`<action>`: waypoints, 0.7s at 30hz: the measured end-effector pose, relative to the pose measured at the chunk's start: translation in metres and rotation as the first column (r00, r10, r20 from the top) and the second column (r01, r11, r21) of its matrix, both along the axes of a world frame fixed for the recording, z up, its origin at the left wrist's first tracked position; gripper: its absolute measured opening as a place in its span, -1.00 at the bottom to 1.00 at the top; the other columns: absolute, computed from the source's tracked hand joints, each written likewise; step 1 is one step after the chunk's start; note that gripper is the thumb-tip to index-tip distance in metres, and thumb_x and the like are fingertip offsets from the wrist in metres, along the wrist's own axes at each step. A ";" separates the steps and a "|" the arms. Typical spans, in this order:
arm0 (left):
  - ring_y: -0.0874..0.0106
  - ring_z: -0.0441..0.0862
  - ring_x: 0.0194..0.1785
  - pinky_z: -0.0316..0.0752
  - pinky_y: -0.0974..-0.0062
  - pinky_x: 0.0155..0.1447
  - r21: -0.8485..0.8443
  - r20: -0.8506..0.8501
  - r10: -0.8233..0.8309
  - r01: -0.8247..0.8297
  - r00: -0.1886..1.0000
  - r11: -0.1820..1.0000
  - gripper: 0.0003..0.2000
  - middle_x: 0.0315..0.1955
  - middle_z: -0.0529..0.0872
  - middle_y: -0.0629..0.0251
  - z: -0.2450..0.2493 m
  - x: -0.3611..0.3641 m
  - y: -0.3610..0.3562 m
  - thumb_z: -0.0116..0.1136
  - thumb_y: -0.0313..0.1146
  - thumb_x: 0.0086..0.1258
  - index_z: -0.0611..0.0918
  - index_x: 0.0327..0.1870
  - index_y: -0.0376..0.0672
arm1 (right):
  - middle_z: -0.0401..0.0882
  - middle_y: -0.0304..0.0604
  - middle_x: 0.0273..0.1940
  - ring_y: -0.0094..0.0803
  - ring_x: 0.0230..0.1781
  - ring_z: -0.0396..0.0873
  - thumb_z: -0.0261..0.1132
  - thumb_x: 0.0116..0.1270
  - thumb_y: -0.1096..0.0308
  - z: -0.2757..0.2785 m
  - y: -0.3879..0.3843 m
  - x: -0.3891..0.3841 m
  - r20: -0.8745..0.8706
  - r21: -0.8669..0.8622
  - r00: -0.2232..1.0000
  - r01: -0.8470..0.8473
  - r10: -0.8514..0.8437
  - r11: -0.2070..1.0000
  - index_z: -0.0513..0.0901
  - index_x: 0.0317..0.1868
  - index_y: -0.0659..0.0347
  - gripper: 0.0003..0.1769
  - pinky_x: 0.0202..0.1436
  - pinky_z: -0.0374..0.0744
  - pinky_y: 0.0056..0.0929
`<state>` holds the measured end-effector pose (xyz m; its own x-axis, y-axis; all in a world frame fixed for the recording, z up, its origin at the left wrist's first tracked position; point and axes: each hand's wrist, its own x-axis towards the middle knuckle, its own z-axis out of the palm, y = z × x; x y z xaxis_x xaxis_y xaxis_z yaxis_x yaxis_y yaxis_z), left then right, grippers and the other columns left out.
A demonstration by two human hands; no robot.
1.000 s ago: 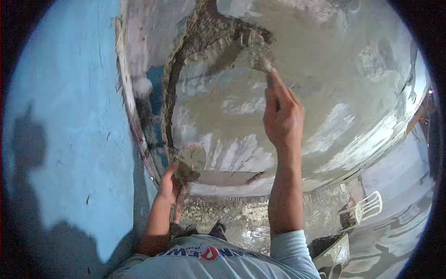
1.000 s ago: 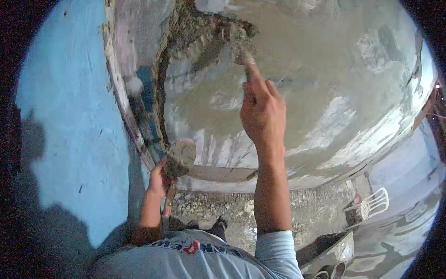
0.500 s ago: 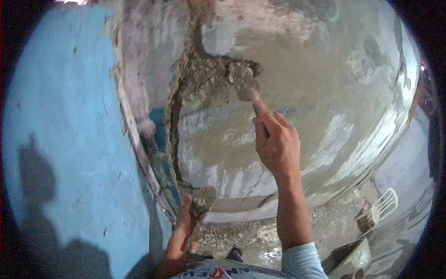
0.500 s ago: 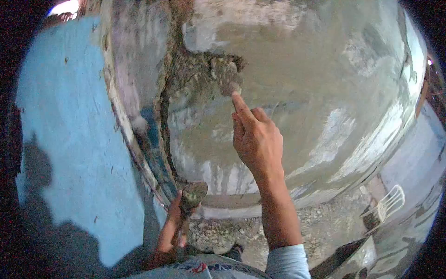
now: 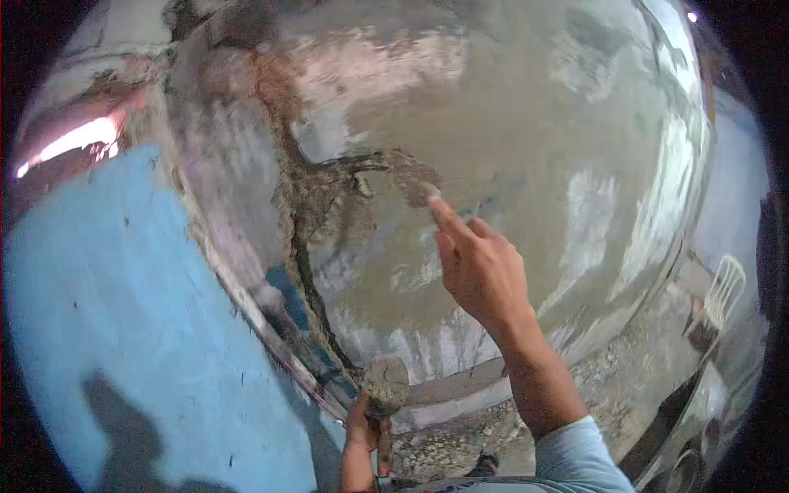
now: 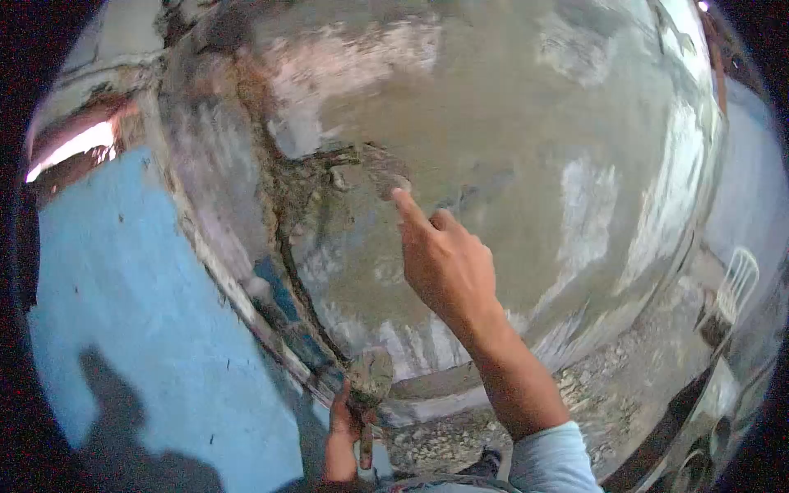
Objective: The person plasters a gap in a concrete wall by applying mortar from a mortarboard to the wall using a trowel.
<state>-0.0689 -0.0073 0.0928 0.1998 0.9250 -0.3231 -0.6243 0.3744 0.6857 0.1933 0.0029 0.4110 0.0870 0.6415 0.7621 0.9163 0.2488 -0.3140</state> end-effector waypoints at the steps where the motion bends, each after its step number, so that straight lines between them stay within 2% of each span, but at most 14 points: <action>1: 0.30 0.65 -0.42 0.52 0.25 -0.44 0.004 0.014 -0.033 0.033 0.999 0.999 -0.47 -0.19 0.68 0.26 0.000 0.000 0.001 0.35 0.06 0.45 0.53 0.22 -0.14 | 0.67 0.11 -0.20 0.15 -0.29 0.73 0.17 0.54 0.26 0.003 0.006 0.005 0.017 -0.029 1.000 0.002 -0.002 1.000 0.47 0.46 -0.14 -0.50 -0.27 0.67 0.10; 2: 0.31 0.65 -0.39 0.51 0.27 -0.44 0.033 0.015 -0.085 0.085 0.996 0.996 -0.40 -0.13 0.69 0.25 -0.001 -0.001 0.000 0.34 0.10 0.44 0.51 0.30 -0.15 | 0.67 0.12 -0.20 0.16 -0.29 0.73 0.16 0.54 0.27 0.004 0.014 0.012 0.028 -0.062 1.000 0.004 -0.003 0.998 0.46 0.46 -0.11 -0.50 -0.27 0.68 0.10; 5: 0.32 0.65 -0.36 0.49 0.30 -0.46 0.003 -0.111 0.057 -0.057 0.992 0.998 -0.38 -0.12 0.71 0.26 0.005 0.009 -0.004 0.31 0.12 0.45 0.50 0.35 -0.13 | 0.67 0.18 -0.27 0.20 -0.30 0.73 0.12 0.53 0.28 -0.012 0.022 0.023 0.030 -0.072 1.000 0.002 0.000 0.997 0.45 0.45 -0.04 -0.51 -0.28 0.68 0.13; 9: 0.35 0.63 -0.33 0.43 0.35 -0.48 0.031 -0.016 -0.037 0.038 0.999 0.999 -0.45 -0.10 0.70 0.23 0.004 0.007 0.000 0.26 0.08 0.50 0.52 0.31 -0.13 | 0.67 0.21 -0.34 0.23 -0.30 0.72 0.11 0.55 0.25 -0.004 -0.005 0.019 -0.037 -0.186 0.998 -0.057 0.051 0.981 0.47 0.41 -0.01 -0.55 -0.28 0.66 0.18; 10: 0.29 0.67 -0.31 0.53 0.30 -0.39 0.038 -0.139 -0.025 0.030 0.990 0.999 -0.39 -0.08 0.72 0.21 0.007 0.008 -0.001 0.27 0.16 0.46 0.54 0.31 -0.12 | 0.67 0.21 -0.35 0.24 -0.30 0.72 0.11 0.55 0.25 0.001 -0.010 0.019 -0.060 -0.206 0.996 -0.079 0.068 0.975 0.47 0.40 -0.01 -0.56 -0.27 0.65 0.19; 14: 0.29 0.66 -0.31 0.56 0.31 -0.40 0.025 -0.096 -0.008 0.010 0.995 1.000 -0.38 0.02 0.72 0.19 0.012 0.017 -0.005 0.29 0.14 0.44 0.52 0.34 -0.11 | 0.68 0.29 -0.35 0.29 -0.30 0.69 0.08 0.59 0.21 -0.015 0.026 0.010 -0.058 0.084 0.994 -0.093 0.098 0.992 0.50 0.35 -0.03 -0.61 -0.25 0.63 0.22; 17: 0.36 0.64 -0.28 0.44 0.37 -0.43 -0.005 -0.111 0.023 -0.024 0.994 1.000 -0.52 -0.15 0.70 0.27 0.012 0.024 -0.010 0.23 0.07 0.53 0.57 0.19 -0.15 | 0.67 0.31 -0.37 0.32 -0.30 0.68 0.06 0.59 0.22 -0.036 0.036 0.017 -0.123 0.017 0.973 -0.196 0.196 0.981 0.51 0.34 0.00 -0.62 -0.24 0.63 0.23; 20: 0.38 0.62 -0.37 0.47 0.34 -0.39 -0.022 -0.124 0.022 -0.025 0.992 0.999 -0.55 -0.25 0.70 0.32 0.009 0.024 -0.010 0.23 0.07 0.52 0.59 0.14 -0.13 | 0.66 0.30 -0.39 0.33 -0.32 0.68 0.05 0.59 0.22 -0.033 0.016 0.018 -0.129 -0.062 0.974 -0.197 0.188 0.978 0.50 0.33 0.04 -0.61 -0.24 0.62 0.25; 21: 0.38 0.61 -0.40 0.48 0.33 -0.38 -0.034 -0.138 0.004 -0.009 0.990 0.999 -0.56 -0.29 0.70 0.34 0.009 0.026 -0.011 0.24 0.07 0.52 0.60 0.13 -0.12 | 0.66 0.29 -0.39 0.33 -0.33 0.68 0.05 0.58 0.23 -0.033 0.013 0.016 -0.135 -0.029 0.971 -0.203 0.198 0.979 0.50 0.33 0.05 -0.61 -0.24 0.62 0.26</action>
